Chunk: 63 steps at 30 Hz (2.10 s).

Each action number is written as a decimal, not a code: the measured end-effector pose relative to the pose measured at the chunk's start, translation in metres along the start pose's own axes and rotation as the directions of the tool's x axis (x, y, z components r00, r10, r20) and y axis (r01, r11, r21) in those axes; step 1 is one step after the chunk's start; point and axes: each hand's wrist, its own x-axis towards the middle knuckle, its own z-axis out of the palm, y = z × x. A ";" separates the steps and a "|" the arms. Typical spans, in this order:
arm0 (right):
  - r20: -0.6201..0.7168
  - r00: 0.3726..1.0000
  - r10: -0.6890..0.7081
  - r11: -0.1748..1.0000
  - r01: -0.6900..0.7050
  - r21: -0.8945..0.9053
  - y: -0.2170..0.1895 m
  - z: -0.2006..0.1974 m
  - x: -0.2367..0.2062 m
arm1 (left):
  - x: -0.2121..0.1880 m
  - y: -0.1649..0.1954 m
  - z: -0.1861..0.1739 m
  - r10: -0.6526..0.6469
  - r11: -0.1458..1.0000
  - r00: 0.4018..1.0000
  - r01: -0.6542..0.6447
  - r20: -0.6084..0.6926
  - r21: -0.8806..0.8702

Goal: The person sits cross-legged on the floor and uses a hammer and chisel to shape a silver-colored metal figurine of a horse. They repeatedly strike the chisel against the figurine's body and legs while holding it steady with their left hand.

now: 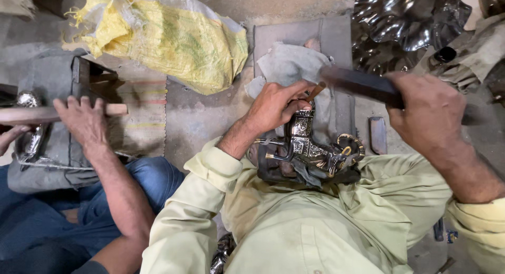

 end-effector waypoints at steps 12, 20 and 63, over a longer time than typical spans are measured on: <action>0.039 0.985 0.166 0.981 -0.169 0.095 0.009 0.015 -0.004 | 0.001 -0.003 0.002 0.020 1.000 1.000 -0.021 0.007 0.021; 0.056 0.990 0.127 0.989 -0.131 0.065 0.002 0.003 0.002 | 0.002 -0.005 0.001 0.031 1.000 0.999 -0.031 0.018 -0.003; 0.145 0.901 0.408 0.866 -0.432 0.253 -0.007 -0.001 0.003 | 0.010 -0.006 0.006 0.113 0.993 0.992 -0.114 0.048 0.021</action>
